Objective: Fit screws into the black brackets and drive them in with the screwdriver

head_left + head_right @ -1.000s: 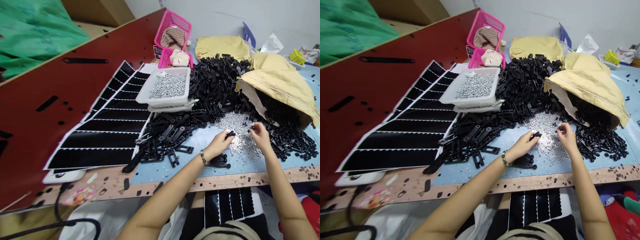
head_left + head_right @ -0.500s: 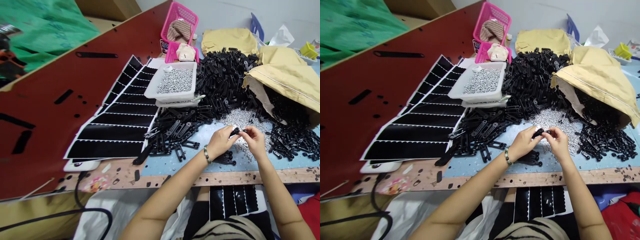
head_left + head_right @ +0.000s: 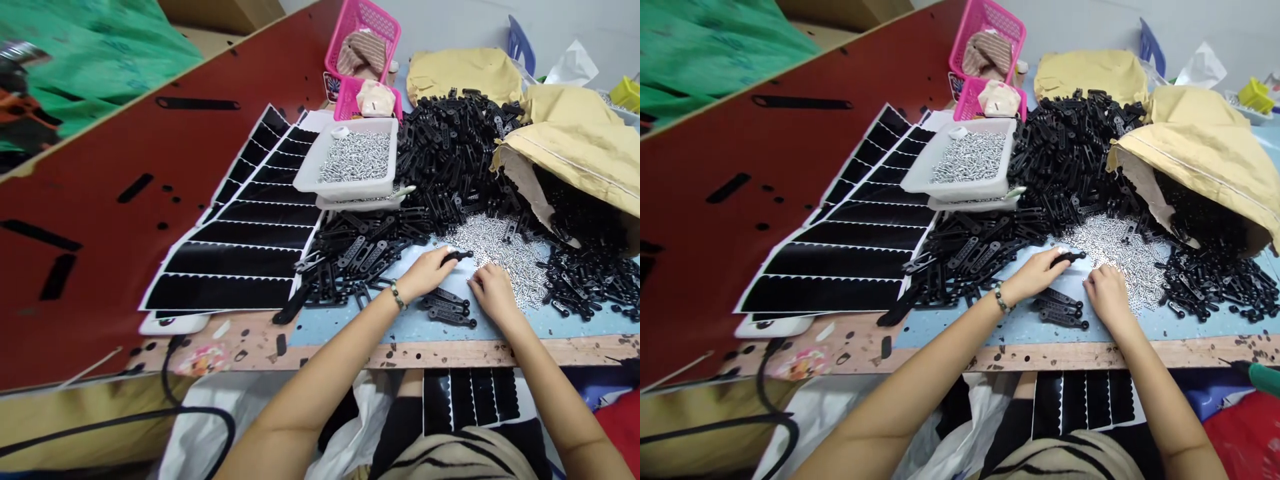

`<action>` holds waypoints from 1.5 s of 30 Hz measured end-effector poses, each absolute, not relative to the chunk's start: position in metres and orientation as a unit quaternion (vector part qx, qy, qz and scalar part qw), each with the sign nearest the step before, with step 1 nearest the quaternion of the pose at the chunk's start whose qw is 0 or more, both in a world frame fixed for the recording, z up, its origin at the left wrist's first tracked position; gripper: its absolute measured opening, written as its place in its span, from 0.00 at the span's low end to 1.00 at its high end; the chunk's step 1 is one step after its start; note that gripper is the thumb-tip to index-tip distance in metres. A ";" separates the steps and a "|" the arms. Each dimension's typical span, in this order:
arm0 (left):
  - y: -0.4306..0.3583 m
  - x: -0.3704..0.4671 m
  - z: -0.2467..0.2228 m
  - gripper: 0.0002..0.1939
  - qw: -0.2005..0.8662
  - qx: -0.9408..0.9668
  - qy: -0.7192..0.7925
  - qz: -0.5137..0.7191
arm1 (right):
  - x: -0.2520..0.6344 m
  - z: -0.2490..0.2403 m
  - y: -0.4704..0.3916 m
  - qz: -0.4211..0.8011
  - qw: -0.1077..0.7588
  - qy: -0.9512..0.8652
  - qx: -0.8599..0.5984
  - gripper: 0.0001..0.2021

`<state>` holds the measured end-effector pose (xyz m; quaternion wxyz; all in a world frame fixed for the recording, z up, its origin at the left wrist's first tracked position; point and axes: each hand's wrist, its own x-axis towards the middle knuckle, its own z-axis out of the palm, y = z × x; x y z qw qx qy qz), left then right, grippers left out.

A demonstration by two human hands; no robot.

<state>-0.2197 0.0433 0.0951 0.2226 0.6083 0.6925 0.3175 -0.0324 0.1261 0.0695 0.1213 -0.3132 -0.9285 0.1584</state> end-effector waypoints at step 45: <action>0.066 -0.189 0.115 0.03 0.243 0.597 0.651 0.401 | 0.030 0.088 0.201 0.225 0.306 -0.850 -0.366 0.15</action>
